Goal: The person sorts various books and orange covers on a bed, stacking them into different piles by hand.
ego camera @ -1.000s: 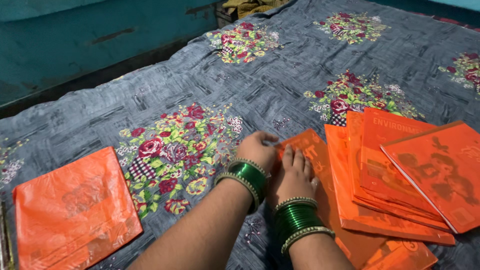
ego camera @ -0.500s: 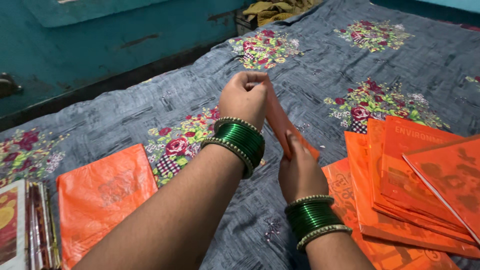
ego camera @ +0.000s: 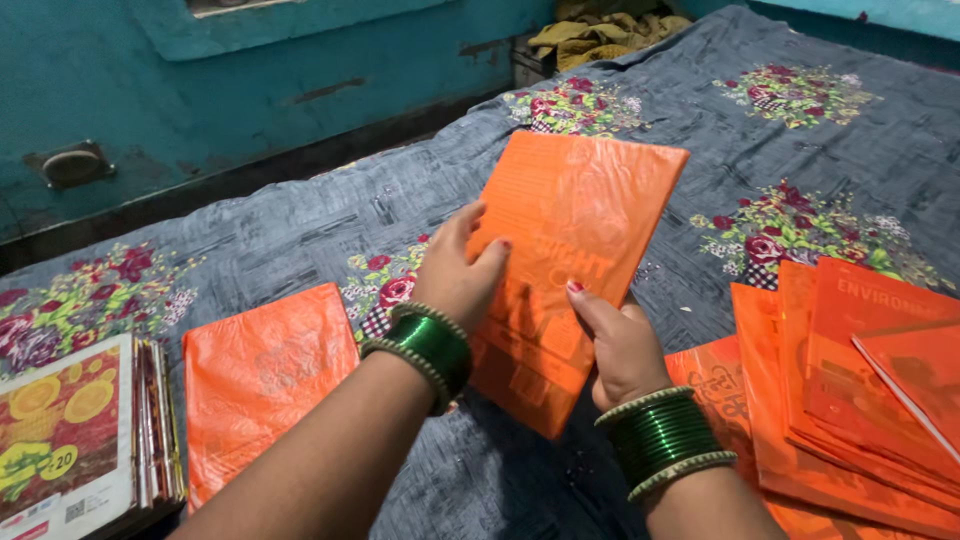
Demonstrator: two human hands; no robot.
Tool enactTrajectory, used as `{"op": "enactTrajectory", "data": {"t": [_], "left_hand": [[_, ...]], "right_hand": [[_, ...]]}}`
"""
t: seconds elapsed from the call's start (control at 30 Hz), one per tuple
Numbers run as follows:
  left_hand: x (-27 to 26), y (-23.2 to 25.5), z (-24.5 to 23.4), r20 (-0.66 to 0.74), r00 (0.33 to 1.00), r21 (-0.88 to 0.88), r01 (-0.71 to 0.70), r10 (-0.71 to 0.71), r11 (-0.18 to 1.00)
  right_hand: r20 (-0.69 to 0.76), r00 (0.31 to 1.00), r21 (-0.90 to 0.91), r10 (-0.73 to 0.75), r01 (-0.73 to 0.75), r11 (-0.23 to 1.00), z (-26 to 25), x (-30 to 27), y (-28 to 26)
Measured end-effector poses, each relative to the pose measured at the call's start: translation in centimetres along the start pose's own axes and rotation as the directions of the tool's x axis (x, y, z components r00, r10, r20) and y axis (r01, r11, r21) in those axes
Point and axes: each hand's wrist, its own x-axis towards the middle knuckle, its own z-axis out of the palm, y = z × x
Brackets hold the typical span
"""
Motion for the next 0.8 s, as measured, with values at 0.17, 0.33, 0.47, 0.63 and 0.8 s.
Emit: {"op": "enactTrajectory", "data": {"t": [0.17, 0.33, 0.47, 0.63, 0.8], "left_hand": [[-2.0, -5.5, -2.2, 0.156, 0.917, -0.187, 0.393, -0.368, 0.9], [-3.6, -10.7, -3.9, 0.21, 0.872, -0.256, 0.485, -0.441, 0.837], [-5.2, -14.3, -5.9, 0.251, 0.951, 0.065, 0.172, -0.183, 0.983], [-6.9, -14.2, -7.0, 0.23, 0.735, -0.488, 0.654, -0.638, 0.578], [-9.3, -13.9, -8.9, 0.095, 0.708, -0.467, 0.653, -0.7, 0.596]], "right_hand": [[0.124, 0.959, 0.137, 0.255, -0.271, 0.953, 0.7, -0.5, 0.3], [0.113, 0.917, 0.166, 0.383, -0.398, 0.902, 1.3, -1.0, 0.9], [0.096, 0.893, 0.102, 0.44, -0.449, 0.888, 1.5, -1.0, 1.4], [-0.009, 0.894, -0.015, 0.448, -0.448, 0.894, 1.7, -0.4, 3.8], [-0.007, 0.958, -0.22, 0.287, -0.282, 0.934, 2.0, 0.5, 8.2]]}}
